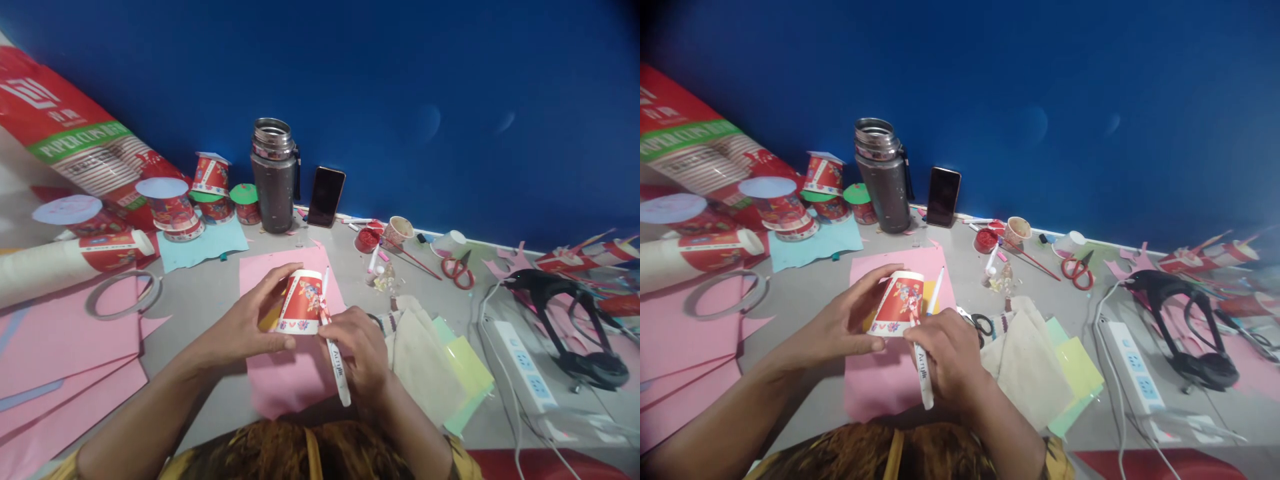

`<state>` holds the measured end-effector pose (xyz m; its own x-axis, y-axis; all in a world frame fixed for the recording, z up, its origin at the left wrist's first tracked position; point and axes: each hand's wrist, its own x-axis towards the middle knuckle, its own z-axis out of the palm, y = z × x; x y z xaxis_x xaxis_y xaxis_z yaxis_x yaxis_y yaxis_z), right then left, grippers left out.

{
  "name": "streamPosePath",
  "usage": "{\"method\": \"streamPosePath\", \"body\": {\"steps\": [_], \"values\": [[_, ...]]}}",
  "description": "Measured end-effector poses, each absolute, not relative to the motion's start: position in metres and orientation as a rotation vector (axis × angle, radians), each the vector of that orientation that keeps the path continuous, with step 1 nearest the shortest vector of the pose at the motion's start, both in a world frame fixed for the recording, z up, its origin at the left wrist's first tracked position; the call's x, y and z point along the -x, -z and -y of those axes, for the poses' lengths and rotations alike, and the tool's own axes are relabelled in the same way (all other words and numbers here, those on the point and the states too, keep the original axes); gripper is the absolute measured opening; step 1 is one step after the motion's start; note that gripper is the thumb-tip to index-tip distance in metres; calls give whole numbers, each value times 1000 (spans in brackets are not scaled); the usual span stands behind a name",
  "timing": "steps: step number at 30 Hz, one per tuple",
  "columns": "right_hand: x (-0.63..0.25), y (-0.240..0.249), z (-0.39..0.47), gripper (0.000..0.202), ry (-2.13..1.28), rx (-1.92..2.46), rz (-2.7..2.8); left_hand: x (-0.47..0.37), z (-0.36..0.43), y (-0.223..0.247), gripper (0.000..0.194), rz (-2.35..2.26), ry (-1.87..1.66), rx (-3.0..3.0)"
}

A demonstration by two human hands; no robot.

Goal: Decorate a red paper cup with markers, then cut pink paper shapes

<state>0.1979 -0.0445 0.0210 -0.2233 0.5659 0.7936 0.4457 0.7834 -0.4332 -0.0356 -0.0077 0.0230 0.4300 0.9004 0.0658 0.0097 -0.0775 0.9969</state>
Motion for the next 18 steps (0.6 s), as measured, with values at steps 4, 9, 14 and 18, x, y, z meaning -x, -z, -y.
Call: {"method": "streamPosePath", "body": {"steps": [4, 9, 14, 18], "values": [[-201, -26, 47, 12, -133, 758, 1813, 40, 4, -23, 96, -890, -964, -1534], [-205, -36, 52, 19, -186, 761, 1734, 39, 2, -20, 88, -938, -1027, -1589], [-201, -36, 52, 12, -273, 768, 1714, 39, 3, -17, 89, -925, -1030, -1609], [-200, -35, 52, 13, -240, 786, 1712, 38, 3, -15, 88, -917, -1028, -1616]]}}
